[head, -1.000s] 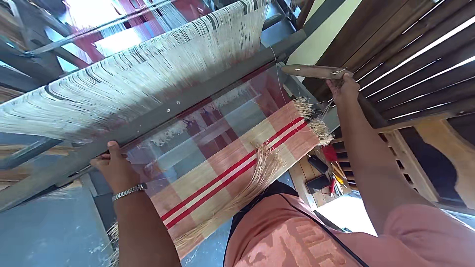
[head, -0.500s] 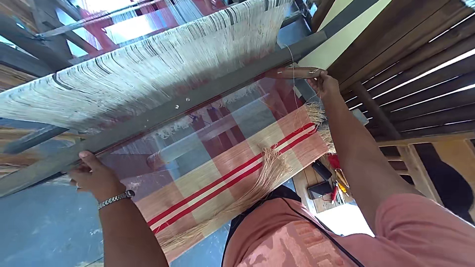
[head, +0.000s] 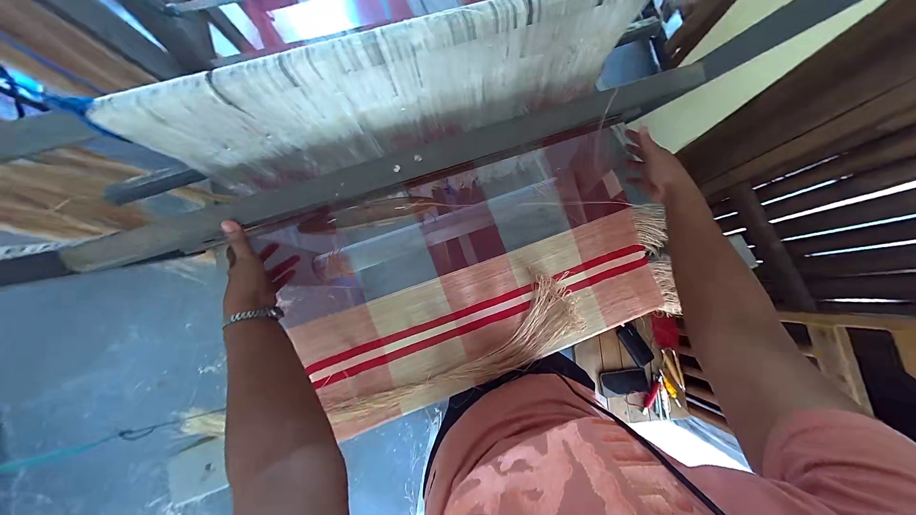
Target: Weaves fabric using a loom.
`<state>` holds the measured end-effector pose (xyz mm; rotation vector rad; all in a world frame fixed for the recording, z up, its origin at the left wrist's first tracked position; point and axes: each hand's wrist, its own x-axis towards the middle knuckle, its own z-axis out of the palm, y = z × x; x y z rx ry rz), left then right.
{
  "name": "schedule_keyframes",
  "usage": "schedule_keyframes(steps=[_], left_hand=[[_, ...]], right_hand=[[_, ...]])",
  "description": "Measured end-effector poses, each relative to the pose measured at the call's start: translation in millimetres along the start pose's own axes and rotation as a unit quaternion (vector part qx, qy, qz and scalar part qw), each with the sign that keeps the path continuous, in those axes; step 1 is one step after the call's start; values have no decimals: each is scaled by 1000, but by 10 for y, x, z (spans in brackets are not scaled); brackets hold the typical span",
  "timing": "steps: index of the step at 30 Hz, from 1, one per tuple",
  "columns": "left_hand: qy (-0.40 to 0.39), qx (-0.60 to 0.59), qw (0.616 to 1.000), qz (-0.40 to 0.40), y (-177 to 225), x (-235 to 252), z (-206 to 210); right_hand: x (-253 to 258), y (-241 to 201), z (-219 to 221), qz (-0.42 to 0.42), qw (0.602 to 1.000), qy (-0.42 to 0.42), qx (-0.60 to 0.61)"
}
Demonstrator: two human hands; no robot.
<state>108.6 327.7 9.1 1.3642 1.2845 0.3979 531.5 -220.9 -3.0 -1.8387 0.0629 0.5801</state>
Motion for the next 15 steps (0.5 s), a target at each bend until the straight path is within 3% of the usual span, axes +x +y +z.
schedule_keyframes(steps=[3,6,12,15], left_hand=[[10,-15,1000,17,5,55,-4],[30,-5,999,31,-19,84,-33],[40,42,998,18,-70,154,-98],[46,9,999,25,-159,130,-152]], right_hand=[[-178,109,27,4,995,-29,-98],[-271,322,104,-44,980,-34,-192],[-482,571,156,-106,952,17,-288],[-587,630,118,-113,933,39,-340]])
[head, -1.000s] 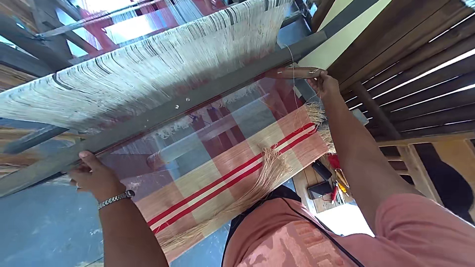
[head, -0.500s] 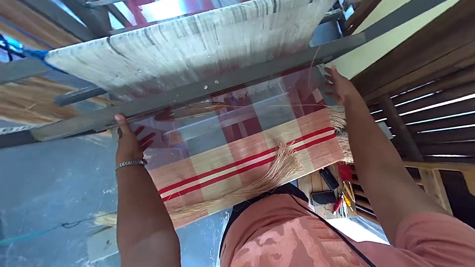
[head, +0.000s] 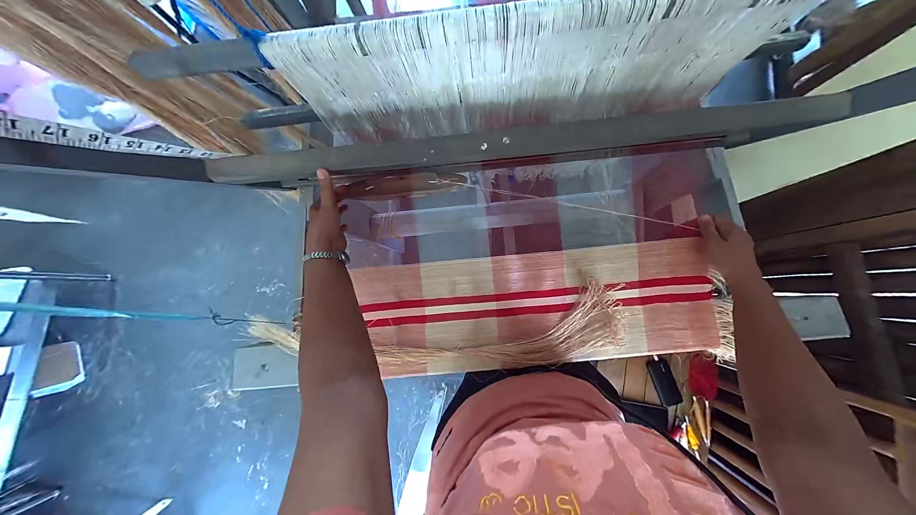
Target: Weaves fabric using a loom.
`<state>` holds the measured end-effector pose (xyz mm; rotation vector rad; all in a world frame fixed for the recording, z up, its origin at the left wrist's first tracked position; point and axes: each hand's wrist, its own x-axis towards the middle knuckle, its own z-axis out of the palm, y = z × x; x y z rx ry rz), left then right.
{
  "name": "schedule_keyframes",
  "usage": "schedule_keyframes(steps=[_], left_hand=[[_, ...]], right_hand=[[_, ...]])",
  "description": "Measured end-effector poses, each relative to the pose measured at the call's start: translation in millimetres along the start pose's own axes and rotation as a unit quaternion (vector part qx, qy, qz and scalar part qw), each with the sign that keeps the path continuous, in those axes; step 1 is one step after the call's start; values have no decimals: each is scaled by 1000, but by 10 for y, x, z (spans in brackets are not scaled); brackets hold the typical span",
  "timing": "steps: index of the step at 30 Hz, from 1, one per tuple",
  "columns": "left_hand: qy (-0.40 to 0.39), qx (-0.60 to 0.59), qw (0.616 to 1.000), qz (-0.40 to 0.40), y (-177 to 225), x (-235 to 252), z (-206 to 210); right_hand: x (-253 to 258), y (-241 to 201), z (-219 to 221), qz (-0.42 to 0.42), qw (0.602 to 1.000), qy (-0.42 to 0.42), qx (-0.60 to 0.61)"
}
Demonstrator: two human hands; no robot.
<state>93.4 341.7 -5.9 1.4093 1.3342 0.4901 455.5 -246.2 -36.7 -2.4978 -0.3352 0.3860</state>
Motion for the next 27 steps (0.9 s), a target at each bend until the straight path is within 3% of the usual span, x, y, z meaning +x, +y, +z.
schedule_keyframes(steps=[4,7,10,14,21,27], left_hand=[[59,-131,989,34,-330,-40,-234],[162,-242,953,83,-541,-43,-350],[203,-299,923,130,-672,74,-383],[208,-268,928,157,-717,73,-636],[281,-174,924,191,-899,-326,-1503],[330,-136,908,220,-975,-716,-1769]], right_hand=[[-114,88,21,-28,998,16,-47],[-196,82,92,-21,997,35,-67],[-216,67,152,-25,994,54,-93],[-231,65,165,-40,990,50,-122],[-257,54,243,-37,987,79,-135],[-261,49,294,-36,984,85,-155]])
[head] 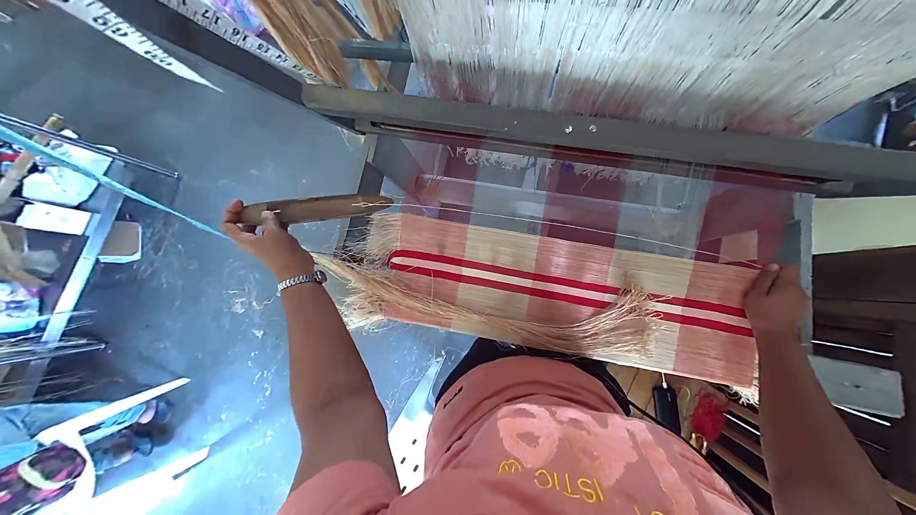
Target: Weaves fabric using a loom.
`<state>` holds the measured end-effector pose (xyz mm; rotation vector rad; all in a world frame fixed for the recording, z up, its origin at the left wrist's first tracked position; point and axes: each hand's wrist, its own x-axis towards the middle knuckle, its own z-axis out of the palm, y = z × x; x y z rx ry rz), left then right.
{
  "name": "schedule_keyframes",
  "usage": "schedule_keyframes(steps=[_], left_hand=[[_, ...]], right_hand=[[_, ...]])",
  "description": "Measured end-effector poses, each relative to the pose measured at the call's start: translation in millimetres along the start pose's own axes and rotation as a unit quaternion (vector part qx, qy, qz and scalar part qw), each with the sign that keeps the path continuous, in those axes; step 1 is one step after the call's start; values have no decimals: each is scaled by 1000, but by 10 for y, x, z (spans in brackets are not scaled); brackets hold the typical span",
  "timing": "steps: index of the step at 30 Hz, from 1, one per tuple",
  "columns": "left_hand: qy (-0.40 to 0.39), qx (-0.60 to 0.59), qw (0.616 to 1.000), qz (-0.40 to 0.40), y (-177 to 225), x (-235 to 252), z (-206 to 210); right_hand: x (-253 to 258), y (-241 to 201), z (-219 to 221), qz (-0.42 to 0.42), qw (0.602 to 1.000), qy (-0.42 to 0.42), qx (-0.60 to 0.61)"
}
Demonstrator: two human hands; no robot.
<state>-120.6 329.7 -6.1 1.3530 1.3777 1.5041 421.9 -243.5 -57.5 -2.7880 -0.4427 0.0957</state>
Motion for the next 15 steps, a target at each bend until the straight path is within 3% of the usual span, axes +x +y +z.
schedule_keyframes(steps=[3,6,10,13,15], left_hand=[[-19,61,995,72,136,-161,-63],[-52,187,960,200,319,-368,32],[-203,319,890,253,485,-718,400],[-309,344,835,297,151,-770,649],[-333,357,815,312,-29,-647,655]], right_hand=[[-10,-24,-8,8,1000,-1,-5],[-10,-51,-9,21,1000,-4,-16],[-11,-28,-12,19,1000,-7,-20],[-37,-101,-82,19,999,-23,-25],[-72,-203,-158,43,998,-47,-13]])
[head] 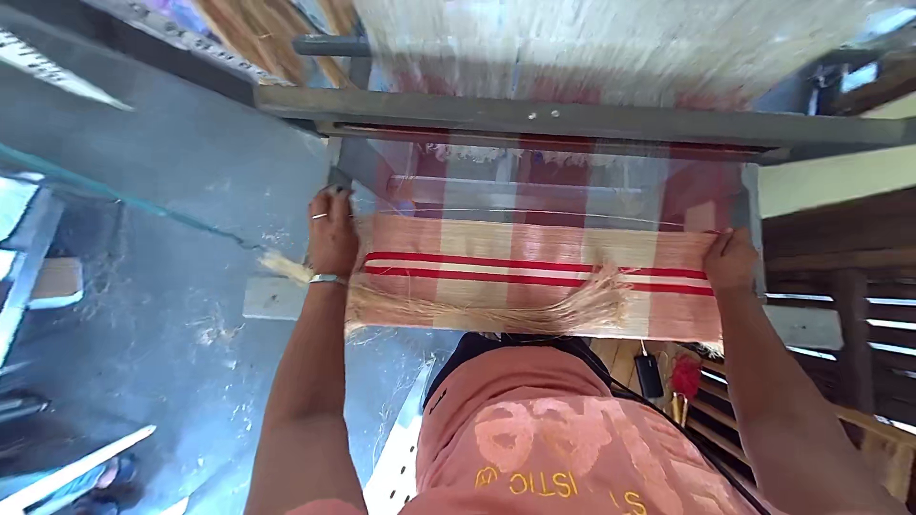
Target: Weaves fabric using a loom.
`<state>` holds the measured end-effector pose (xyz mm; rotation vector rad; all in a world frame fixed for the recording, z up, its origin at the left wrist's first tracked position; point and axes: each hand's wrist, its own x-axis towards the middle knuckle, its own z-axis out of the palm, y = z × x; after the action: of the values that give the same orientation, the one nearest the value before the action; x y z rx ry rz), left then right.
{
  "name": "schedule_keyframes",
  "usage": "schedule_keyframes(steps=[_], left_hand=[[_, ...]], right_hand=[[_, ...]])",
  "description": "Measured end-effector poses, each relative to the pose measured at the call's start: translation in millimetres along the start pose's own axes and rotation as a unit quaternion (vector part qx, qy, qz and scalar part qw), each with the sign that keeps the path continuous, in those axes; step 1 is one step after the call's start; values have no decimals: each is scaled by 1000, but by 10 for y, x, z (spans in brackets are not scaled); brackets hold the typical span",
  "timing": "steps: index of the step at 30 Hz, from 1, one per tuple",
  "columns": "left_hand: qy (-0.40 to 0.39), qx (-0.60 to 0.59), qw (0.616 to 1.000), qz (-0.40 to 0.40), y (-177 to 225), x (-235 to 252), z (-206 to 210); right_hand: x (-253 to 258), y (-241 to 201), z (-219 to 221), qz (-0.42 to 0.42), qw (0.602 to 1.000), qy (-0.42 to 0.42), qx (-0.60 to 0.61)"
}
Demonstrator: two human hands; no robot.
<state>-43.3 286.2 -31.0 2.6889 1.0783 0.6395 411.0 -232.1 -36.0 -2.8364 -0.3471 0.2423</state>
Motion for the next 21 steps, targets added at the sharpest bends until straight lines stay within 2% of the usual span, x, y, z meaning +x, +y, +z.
schedule_keyframes(steps=[2,4,5,7,9,11,13,16,18,21], left_hand=[[46,5,999,-24,-107,-5,-183],[117,-10,990,-74,-67,-81,-656],[157,-27,981,-113,88,-158,-921],[264,-72,940,-204,476,-345,-1248],[323,-176,907,-206,879,-451,-1333],[289,-298,901,-126,1263,-513,-1159],[192,-372,903,-96,1502,-690,-736],[73,-461,874,-132,1737,-1082,-31],[44,-444,883,-147,1777,-1286,319],[40,-272,954,-118,1694,-1486,643]], right_hand=[[27,48,-40,21,1000,-13,19],[101,125,-99,3,999,30,34],[130,105,-192,-12,997,62,51],[127,-243,-503,-71,985,131,88],[158,-783,-728,-175,960,180,122],[264,-1386,-784,-280,931,190,136],[448,-1910,-668,-347,917,162,110],[701,-2304,-209,-332,936,115,32],[658,-2334,-47,-297,948,114,10],[381,-2177,10,-289,951,113,14]])
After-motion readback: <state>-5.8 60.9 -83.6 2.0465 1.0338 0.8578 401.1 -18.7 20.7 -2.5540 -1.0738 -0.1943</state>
